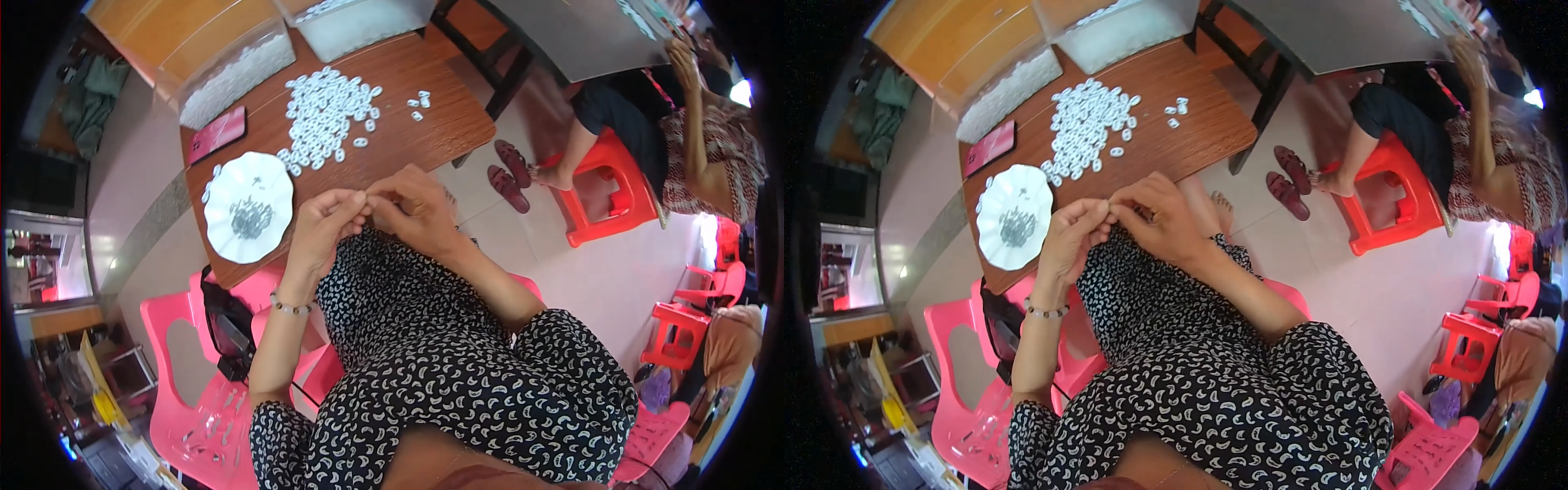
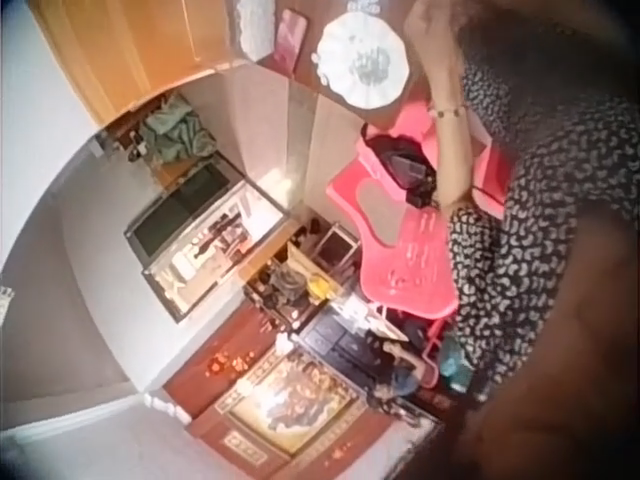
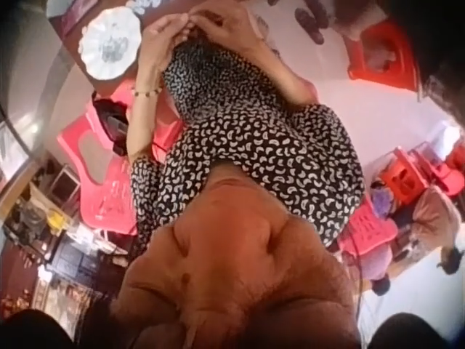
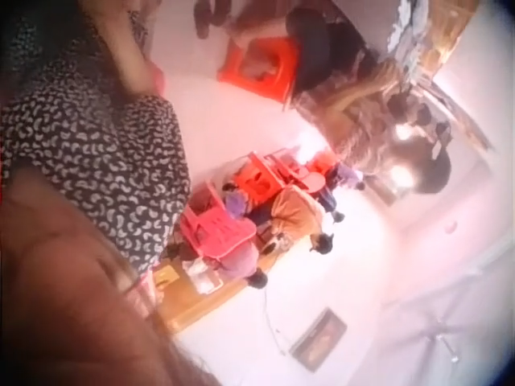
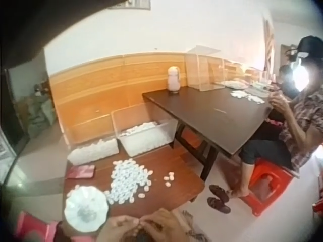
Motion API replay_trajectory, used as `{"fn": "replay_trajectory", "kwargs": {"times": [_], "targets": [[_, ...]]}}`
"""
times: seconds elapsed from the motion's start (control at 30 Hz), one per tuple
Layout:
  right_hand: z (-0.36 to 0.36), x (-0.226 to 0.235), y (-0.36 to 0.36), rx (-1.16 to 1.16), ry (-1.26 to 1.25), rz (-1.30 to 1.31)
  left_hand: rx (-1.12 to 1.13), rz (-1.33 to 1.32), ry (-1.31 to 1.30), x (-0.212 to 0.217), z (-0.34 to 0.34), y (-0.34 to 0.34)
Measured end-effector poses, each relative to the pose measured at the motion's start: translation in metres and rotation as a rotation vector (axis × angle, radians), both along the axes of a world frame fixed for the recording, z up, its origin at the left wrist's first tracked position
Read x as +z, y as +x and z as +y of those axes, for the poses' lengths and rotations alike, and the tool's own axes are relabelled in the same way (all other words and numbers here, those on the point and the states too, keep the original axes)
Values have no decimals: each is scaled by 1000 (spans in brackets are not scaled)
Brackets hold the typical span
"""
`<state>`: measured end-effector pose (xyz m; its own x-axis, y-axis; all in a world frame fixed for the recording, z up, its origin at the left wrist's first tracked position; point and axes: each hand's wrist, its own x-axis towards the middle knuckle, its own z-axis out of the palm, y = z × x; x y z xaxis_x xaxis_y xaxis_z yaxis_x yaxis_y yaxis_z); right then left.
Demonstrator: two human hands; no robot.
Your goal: Manual assembly of small white plastic parts with metal components.
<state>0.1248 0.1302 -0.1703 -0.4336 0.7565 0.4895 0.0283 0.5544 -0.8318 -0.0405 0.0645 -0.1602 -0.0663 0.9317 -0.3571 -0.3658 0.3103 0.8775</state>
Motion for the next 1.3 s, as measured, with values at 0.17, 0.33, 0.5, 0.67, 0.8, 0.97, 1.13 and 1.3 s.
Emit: {"fn": "replay_trajectory", "kwargs": {"times": [0.17,0.33,0.5,0.67,0.8,0.97,1.13,1.3], "targets": [[-3,-11,1,28,-302,70,33,-59,34,-4,0,3],[-3,-13,3,105,-636,224,29,47,80,-4,-2,3],[1,-10,9,167,-783,125,7,160,101,-3,-4,3],[1,-11,8,186,-794,160,-41,235,132,-1,-4,3],[0,-6,9,157,-693,96,-62,276,129,-2,-5,3],[-1,-4,10,138,-655,66,-69,293,124,-2,-5,4],[-2,0,10,118,-625,39,-94,335,151,-1,-4,4],[-2,-2,9,105,-599,2,-77,357,139,-4,-4,5]]}}
